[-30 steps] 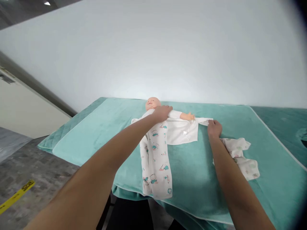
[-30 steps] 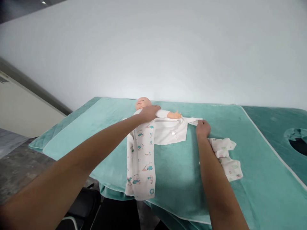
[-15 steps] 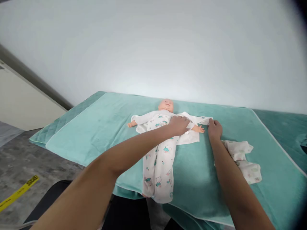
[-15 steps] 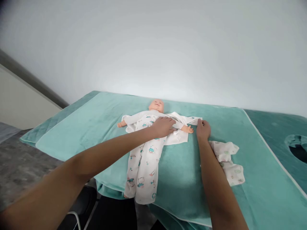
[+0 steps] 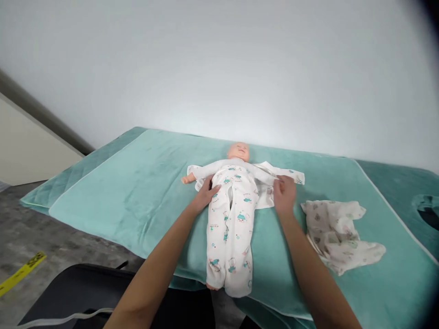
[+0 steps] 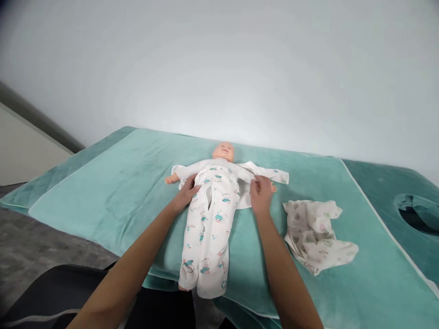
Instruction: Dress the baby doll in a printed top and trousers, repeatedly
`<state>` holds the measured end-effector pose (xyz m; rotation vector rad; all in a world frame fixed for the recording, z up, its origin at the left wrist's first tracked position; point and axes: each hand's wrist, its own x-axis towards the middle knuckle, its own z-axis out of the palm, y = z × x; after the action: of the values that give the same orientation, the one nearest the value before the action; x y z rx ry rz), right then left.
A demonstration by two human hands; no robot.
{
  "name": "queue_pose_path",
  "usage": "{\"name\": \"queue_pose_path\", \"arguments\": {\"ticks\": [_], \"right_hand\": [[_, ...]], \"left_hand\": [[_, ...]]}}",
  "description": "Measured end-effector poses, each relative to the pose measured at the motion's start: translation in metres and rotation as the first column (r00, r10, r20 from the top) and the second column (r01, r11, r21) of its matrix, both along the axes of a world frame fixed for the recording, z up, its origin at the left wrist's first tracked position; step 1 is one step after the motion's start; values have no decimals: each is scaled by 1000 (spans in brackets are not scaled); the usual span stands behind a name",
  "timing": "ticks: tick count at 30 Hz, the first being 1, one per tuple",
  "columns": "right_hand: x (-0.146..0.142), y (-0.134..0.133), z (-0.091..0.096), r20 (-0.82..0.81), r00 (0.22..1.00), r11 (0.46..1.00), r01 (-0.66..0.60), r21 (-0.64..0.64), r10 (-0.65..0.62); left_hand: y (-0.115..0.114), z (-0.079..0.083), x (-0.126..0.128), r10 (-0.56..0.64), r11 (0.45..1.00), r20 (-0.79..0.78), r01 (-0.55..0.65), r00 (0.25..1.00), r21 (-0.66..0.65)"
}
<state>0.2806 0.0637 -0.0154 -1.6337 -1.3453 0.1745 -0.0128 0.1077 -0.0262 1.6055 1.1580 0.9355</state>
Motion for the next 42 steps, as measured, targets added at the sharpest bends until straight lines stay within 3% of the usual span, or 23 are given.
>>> {"name": "queue_pose_path", "arguments": {"ticks": [5,10,14,18,22,27,33,38,42], "right_hand": [[-38,19,-18,-260,927,962,-252,103,271],[-36,46,-32,-382,888,966,-233,109,257],[-34,53,-34,-432,875,976,-207,70,216],[-33,47,-33,-407,891,978,-209,21,200],[-31,38,-29,-425,880,976,-215,42,212],[-31,25,-24,-424,867,962,-272,36,261],[-17,6,-27,-365,836,906,-419,61,411],[-9,-15,-30,-506,714,829,-559,4,484],[-8,-26,-27,-473,745,804,-582,-119,470]], "left_hand": [[19,-5,5,-60,998,12,59,998,33],[32,-8,21,-5,1000,45,4,999,15],[34,-9,26,26,999,35,-26,999,-27],[27,-10,25,113,985,-60,-104,992,136],[16,-9,24,137,939,-96,-98,986,330],[6,-5,22,170,908,-136,-102,976,406],[6,-3,20,158,964,-211,-104,965,244],[5,6,10,4,996,-122,7,993,91],[-1,14,-10,-203,978,23,204,979,-45]]}}
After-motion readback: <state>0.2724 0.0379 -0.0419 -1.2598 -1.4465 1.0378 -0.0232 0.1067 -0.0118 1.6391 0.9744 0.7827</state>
